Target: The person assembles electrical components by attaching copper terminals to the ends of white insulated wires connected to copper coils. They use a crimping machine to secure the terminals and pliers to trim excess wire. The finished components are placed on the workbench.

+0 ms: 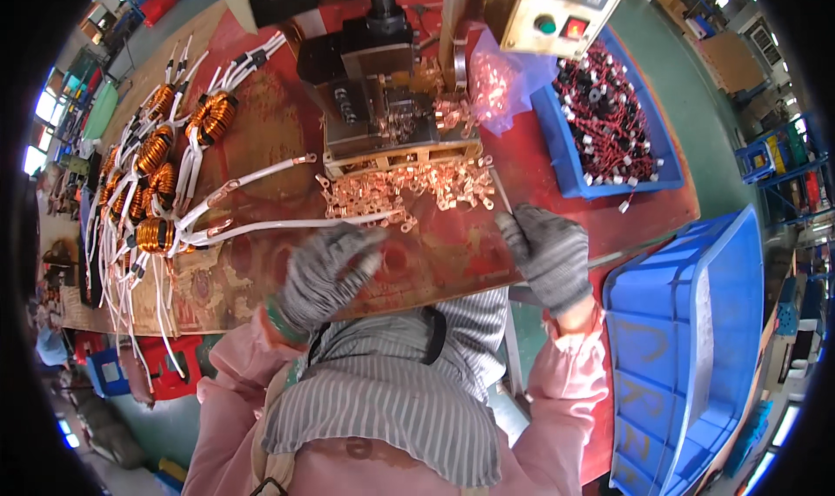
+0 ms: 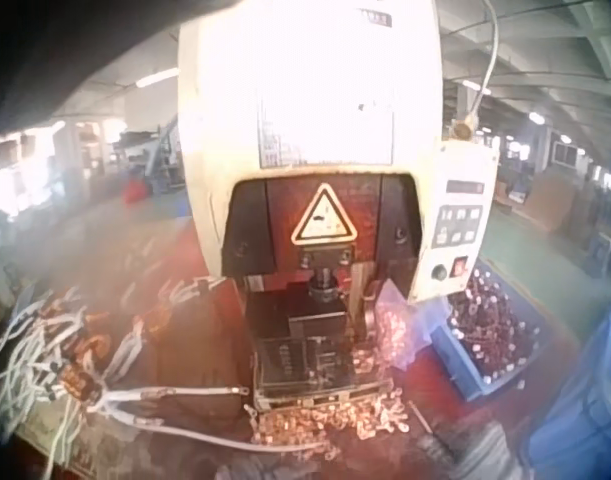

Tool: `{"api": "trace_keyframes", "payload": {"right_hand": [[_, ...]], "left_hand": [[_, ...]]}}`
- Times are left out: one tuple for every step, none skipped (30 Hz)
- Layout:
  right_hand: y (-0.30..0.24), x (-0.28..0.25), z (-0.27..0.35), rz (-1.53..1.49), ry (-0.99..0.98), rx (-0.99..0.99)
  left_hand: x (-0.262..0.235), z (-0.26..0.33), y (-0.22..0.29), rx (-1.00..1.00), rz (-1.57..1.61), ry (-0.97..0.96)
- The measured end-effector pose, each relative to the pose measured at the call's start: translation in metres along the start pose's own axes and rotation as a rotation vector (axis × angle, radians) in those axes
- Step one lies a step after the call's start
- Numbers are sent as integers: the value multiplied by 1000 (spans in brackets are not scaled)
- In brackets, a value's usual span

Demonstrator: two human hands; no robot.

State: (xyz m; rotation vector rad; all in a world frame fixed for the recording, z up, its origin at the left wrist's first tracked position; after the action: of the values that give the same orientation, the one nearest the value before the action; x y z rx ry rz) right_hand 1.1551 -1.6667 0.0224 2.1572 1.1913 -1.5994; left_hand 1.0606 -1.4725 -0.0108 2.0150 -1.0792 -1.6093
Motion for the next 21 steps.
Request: {"api": "trace_keyframes", "payload": {"right_hand": [[10,23,1,116,-167,106],[20,46,3,158,-278,135],[26,59,-2,204,-320,142],[30,71,-9,236,-348,151],[33,82,-17,269,-376,154],[36,90,-26,291,-385,160],[40,96,-31,313,-393,168],[42,95,-37,290,-320,160],[43,93,-42,268,-246,154],[43,88,-45,246,-173,148],[36,81,-47,208,-171,159],[27,82,-46,160,-172,79],[17,83,-43,112,-172,0],[8,83,-38,64,-174,-73],[-5,81,-35,4,-163,-122],[-12,88,-31,33,-202,-171],[-20,96,-29,58,-238,-228],[-27,103,-28,65,-288,-250],[-35,110,-28,71,-338,-271],[-44,112,-29,68,-356,-270],[-53,114,-31,66,-374,-270]], "left_hand": [[-6,6,2,76,-461,5],[-10,7,-8,42,-514,-4],[-15,6,-16,8,-577,-9],[-18,3,-23,-25,-640,-15],[-19,1,-30,-55,-720,-62],[-19,-2,-36,-83,-730,-101],[-17,-4,-42,-110,-739,-140],[-15,-4,-48,-139,-748,-175],[-13,-2,-55,-133,-777,-174],[-14,-3,-57,-137,-745,-187],[-12,-2,-59,-147,-708,-202],[-11,-2,-62,-157,-671,-217],[-14,-4,-57,-114,-669,-167],[-16,-6,-51,-69,-664,-120],[-20,-8,-44,-24,-658,-74],[-21,-13,-43,-53,-645,-91],[-24,-21,-38,-87,-639,-103],[-24,-28,-37,-121,-634,-115],[-26,-32,-26,-14,-643,-24],[-22,-37,-26,1,-633,-26],[-17,-43,-26,16,-622,-28]]}}
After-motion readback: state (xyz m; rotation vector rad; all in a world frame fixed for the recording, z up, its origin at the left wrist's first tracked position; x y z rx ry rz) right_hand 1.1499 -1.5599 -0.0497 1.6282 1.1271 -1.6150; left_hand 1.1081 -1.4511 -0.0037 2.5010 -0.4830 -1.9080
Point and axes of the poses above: each hand's wrist, its own z-axis away from the middle knuckle, its own x-axis out of the palm, y = z × x, the point moved 10 cm from there along -z, towards the middle knuckle, and after that the axes turned 2 degrees about -y, right-handed, at the moved point
